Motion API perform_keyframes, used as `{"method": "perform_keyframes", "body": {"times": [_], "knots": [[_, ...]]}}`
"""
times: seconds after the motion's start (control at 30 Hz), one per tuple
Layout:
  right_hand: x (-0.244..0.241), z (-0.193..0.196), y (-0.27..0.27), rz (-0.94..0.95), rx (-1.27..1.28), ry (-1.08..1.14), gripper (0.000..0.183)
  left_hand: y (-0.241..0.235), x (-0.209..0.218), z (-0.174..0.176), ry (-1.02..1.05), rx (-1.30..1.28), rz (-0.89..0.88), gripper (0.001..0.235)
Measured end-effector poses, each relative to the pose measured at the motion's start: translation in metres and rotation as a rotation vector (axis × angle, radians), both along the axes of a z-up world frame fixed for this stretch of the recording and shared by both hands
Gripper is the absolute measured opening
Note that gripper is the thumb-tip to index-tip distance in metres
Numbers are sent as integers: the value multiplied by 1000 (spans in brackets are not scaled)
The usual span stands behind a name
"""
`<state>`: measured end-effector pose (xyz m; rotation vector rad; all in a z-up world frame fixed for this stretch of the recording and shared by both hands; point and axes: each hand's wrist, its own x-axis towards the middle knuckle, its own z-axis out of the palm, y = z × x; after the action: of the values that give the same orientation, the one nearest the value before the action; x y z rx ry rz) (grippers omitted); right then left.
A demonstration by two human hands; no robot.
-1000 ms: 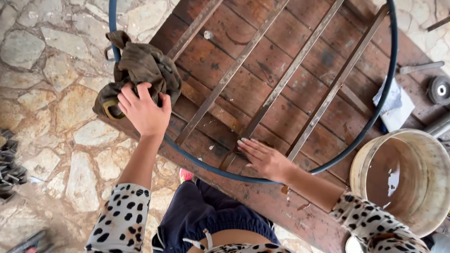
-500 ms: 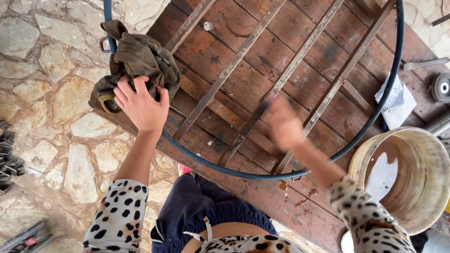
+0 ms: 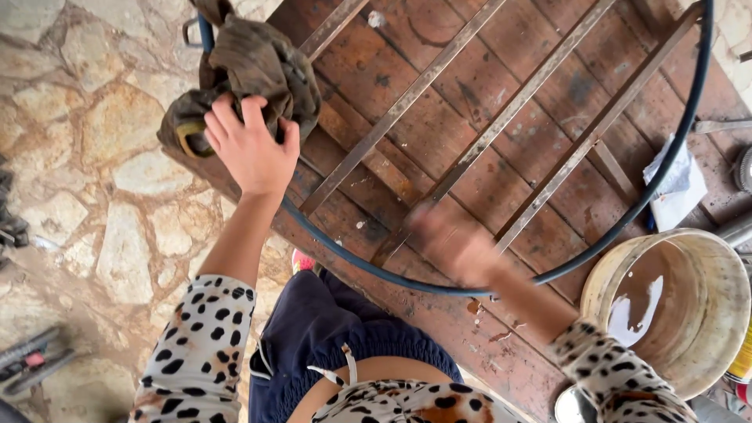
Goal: Cleaning a circular metal grate by applying a liquid solution with a sponge and wiping it with a cloth.
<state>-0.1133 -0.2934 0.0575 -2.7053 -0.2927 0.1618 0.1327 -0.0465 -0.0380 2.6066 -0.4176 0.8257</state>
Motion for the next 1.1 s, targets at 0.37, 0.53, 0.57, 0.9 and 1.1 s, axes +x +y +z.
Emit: {"method": "perform_keyframes", "body": {"times": [0.37, 0.53, 0.57, 0.9, 1.1], "knots": [[8, 11, -16, -320, 155, 531, 54, -4, -8, 34, 113, -41, -1, 32], [-26, -38, -21, 458, 38, -78, 48, -4, -5, 39, 143, -33, 9, 33], [-12, -29, -38, 135, 87, 81, 44, -4, -7, 38, 121, -39, 4, 33], [27, -57, -105, 496, -198, -576, 22, -2, -1, 4, 1, -39, 0, 40], [-12, -47, -27, -42, 413, -73, 43, -4, -2, 11, -7, -39, 0, 40]]}}
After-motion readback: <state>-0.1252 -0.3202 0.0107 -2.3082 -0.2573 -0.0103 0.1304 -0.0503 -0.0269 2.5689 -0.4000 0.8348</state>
